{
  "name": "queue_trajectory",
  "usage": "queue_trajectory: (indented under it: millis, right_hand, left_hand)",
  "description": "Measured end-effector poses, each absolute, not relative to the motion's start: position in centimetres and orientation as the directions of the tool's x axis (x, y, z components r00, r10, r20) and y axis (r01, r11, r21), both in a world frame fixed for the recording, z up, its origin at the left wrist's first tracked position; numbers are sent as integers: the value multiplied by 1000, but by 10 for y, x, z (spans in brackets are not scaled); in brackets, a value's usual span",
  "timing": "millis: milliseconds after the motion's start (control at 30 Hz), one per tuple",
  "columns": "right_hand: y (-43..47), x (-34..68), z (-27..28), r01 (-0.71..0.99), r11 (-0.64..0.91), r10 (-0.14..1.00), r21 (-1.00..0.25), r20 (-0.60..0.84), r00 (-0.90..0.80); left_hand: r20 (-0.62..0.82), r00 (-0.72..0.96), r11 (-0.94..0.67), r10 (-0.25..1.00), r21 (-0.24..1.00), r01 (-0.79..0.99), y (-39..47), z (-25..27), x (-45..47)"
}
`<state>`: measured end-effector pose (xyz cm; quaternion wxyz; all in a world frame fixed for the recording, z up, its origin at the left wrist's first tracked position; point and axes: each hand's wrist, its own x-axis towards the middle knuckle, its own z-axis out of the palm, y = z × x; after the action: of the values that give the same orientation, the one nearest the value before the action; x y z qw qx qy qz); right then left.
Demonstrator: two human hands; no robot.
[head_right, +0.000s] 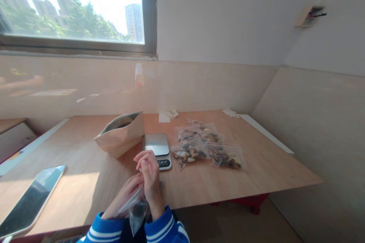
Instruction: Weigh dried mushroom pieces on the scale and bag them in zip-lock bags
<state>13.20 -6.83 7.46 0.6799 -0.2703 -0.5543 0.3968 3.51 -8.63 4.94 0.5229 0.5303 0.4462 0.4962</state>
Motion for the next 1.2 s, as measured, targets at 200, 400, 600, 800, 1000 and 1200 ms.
queue_trajectory:
  millis: [200,400,600,800,1000,1200]
  right_hand:
    - [-73,144,74,-57,453,882,-890,437,178]
    - [-79,151,82,105,327,900,-939,275,-339]
    - [-80,150,88,142,351,884,-926,278,-376]
    - [-81,152,92,175,376,876,-910,287,-388]
    - [-80,153,90,259,406,875,-876,291,-388]
    - [-81,155,88,212,379,873,-901,272,-404]
  left_hand:
    - [-55,-59,30,997,933,-359,-94,80,41]
    - [24,-282,-99,959,962,-255,-97,85,40]
    - [48,-324,-98,945,985,-139,-94,80,40]
    - [90,-304,-114,949,992,-62,-94,72,37]
    - [91,-287,-82,954,996,45,-91,73,36]
    - [82,-295,-70,952,996,51,-92,74,37]
